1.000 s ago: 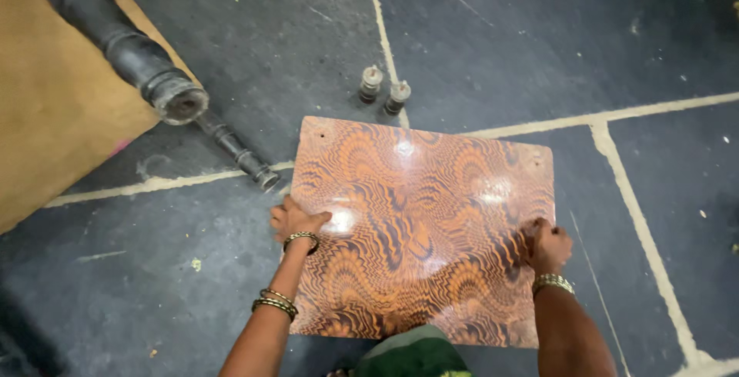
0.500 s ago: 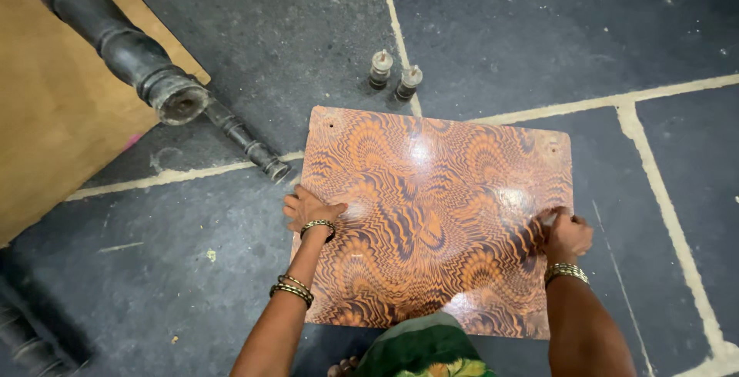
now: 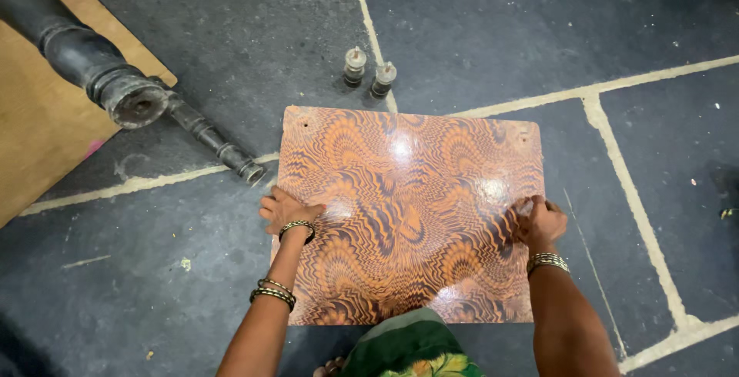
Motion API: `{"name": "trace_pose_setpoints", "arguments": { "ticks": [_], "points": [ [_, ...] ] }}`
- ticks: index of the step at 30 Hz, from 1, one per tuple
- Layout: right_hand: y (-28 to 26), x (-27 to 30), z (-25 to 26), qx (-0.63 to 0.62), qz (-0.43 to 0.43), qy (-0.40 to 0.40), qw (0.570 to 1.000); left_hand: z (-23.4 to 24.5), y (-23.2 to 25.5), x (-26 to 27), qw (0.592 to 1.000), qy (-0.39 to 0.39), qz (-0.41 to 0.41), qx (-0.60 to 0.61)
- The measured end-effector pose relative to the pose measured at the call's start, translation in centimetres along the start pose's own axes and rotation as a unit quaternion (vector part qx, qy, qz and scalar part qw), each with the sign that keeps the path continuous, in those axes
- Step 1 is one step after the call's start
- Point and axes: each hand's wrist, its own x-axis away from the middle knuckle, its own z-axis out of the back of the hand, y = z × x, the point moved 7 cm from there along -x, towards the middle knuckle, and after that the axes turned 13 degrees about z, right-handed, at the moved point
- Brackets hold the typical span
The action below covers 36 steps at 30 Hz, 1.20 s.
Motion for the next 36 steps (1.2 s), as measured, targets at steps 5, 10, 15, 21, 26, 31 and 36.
{"name": "trace_pose_setpoints", "arguments": {
  "ticks": [5, 10, 15, 21, 26, 31, 36],
  "points": [
    [0.3, -0.3, -0.5, -0.037, -0.059, -0.029, 0.997, 0.0, -0.1, -0.1, 1.0, 0.007, 0.0, -0.014],
    [1.0, -1.6, -0.9, 0.068, 0.097, -0.01, 0.993, 0.1, -0.1, -0.3, 1.0, 0.028, -0.008, -0.006],
    [1.8, -2.0, -1.0, 0.055, 0.115, -0.011, 0.992, 0.1, -0.1, -0.2, 0.999, 0.033, -0.017, 0.012],
    [1.0, -0.8, -0.8, 0.006, 0.095, -0.007, 0.995, 0.4, -0.3, 0.1, 0.998, 0.052, -0.025, 0.014],
    [-1.0, 0.7, -1.8, -0.129, 0.031, -0.075, 0.988, 0.1, -1.2, 1.3, 0.994, 0.103, -0.035, 0.022],
    [-9.0, 3.0, -4.3, 0.062, 0.221, 0.033, 0.973, -0.7, -3.4, 4.5, 0.971, 0.203, -0.106, 0.073],
    [-18.1, 7.8, -9.6, -0.053, 0.448, -0.027, 0.892, -0.8, -9.0, 5.1, 0.964, 0.195, -0.127, 0.127]
  ]
}}
